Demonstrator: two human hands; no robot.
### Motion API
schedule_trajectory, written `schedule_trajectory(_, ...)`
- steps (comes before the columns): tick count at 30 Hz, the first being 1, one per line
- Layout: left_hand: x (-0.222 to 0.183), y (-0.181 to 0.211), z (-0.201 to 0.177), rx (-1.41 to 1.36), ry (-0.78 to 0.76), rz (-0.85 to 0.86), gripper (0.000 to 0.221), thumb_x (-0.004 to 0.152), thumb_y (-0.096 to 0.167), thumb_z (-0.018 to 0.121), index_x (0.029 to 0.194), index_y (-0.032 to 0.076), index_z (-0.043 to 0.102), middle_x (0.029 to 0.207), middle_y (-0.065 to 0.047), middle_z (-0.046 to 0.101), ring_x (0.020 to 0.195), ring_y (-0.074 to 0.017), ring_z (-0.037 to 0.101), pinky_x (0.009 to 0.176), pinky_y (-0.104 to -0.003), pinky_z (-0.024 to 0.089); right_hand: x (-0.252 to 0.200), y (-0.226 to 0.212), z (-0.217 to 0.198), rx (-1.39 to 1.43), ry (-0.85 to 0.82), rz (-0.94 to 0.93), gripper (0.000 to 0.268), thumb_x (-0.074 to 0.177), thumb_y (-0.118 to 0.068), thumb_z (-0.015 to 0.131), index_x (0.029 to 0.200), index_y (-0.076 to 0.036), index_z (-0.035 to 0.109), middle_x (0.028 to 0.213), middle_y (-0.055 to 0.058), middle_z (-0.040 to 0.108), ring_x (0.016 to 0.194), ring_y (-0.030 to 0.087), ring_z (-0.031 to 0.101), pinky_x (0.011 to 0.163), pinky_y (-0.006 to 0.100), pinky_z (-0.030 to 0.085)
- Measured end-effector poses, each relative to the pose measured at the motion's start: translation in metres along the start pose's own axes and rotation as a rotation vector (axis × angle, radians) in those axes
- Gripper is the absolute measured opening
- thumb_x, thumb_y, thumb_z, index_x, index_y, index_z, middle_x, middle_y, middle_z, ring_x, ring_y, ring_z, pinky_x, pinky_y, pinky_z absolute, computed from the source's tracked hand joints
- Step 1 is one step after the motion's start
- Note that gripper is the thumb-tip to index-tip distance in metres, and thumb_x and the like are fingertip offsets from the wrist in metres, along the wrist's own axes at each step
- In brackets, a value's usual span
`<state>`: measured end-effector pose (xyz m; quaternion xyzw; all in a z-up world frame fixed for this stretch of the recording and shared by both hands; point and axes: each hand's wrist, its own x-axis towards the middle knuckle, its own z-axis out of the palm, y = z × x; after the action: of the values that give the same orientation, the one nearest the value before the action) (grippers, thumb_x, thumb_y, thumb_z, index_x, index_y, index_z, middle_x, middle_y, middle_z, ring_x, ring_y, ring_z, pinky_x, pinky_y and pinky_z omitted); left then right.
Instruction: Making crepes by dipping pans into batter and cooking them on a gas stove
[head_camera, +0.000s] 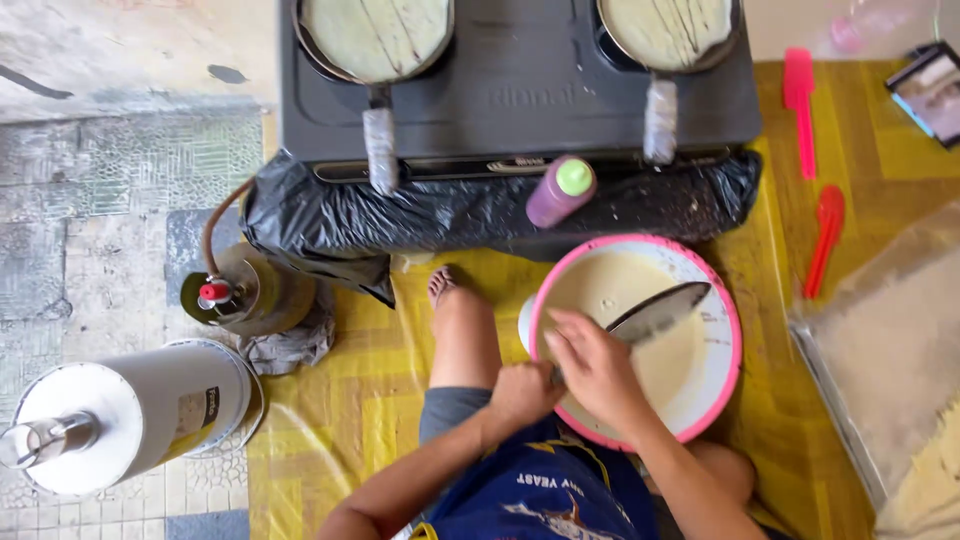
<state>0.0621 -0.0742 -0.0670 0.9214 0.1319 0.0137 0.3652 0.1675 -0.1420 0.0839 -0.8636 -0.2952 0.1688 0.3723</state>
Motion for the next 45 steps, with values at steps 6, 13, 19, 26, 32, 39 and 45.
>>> schedule_trajectory(6,-0.025,0.016,0.021,-0.832,-0.521,-0.487,0.028,0.09,0.036,0.069,0.083,0.009,0.068,0.058,-0.005,0.067,0.051,-0.0186,0.068,0.051,-0.032,0.055,0.199,-0.084,0.148,1.074,-0.547,0.347,0.087,0.1,-0.066,0.052,0.161,-0.01,0.025,0.153,0.029,0.046,0.137,0.044,0.05,0.114,0.06,0.037)
schedule_trajectory(13,0.05,0.017,-0.062,-0.965,-0.391,-0.445,0.023,0.091,0.028,0.071,0.075,0.012,0.072,0.055,-0.009,0.067,0.042,-0.0182,0.067,0.039,-0.029,0.053,0.29,-0.138,0.155,1.455,-0.581,0.381,0.043,0.087,-0.043,0.073,0.112,-0.009,0.069,0.065,0.004,0.058,0.043,0.013,0.055,0.035,0.025,0.039)
schedule_trajectory(19,0.118,-0.018,-0.187,-1.1,0.04,-0.357,0.028,0.094,0.03,0.072,0.083,0.005,0.066,0.056,-0.017,0.068,0.04,-0.0243,0.067,0.035,-0.031,0.051,0.204,-0.15,-0.034,1.49,-0.588,0.271,0.055,0.093,-0.036,0.067,0.138,-0.005,0.063,0.092,0.008,0.073,0.073,0.018,0.074,0.063,0.034,0.061)
schedule_trajectory(26,0.185,-0.142,-0.255,-1.182,0.562,-0.493,0.041,0.092,0.04,0.077,0.082,0.002,0.063,0.052,-0.013,0.06,0.033,-0.0224,0.057,0.03,-0.034,0.048,0.047,-0.046,-0.153,1.214,-0.286,0.235,0.019,0.096,-0.026,0.055,0.101,-0.009,0.062,0.074,-0.003,0.043,0.048,0.005,0.043,0.042,0.021,0.035)
schedule_trajectory(32,0.186,-0.171,-0.287,-1.255,0.459,-0.6,0.039,0.096,0.044,0.066,0.083,0.007,0.064,0.065,-0.004,0.059,0.046,-0.0136,0.048,0.041,-0.027,0.037,-0.093,0.099,-0.163,1.574,-0.169,0.273,0.061,0.097,-0.009,0.052,0.154,0.005,0.036,0.083,0.009,0.055,0.056,0.009,0.047,0.048,0.023,0.04)
schedule_trajectory(39,0.172,-0.178,-0.305,-1.154,0.369,-0.657,0.045,0.093,0.062,0.051,0.093,0.02,0.068,0.07,0.007,0.06,0.046,-0.0035,0.044,0.042,-0.02,0.029,-0.224,0.162,-0.158,1.873,0.123,0.292,0.069,0.095,-0.008,0.055,0.157,0.005,0.028,0.084,0.009,0.052,0.056,0.01,0.043,0.042,0.023,0.034)
schedule_trajectory(45,0.196,-0.304,-0.282,-1.427,0.263,-0.512,0.035,0.112,0.043,0.043,0.119,0.024,0.071,0.104,0.013,0.074,0.105,-0.0028,0.076,0.079,-0.014,0.063,-0.29,0.237,-0.194,1.195,0.707,0.51,0.046,0.087,-0.007,0.065,0.13,0.002,0.054,0.096,0.013,0.065,0.062,0.015,0.056,0.053,0.028,0.045)
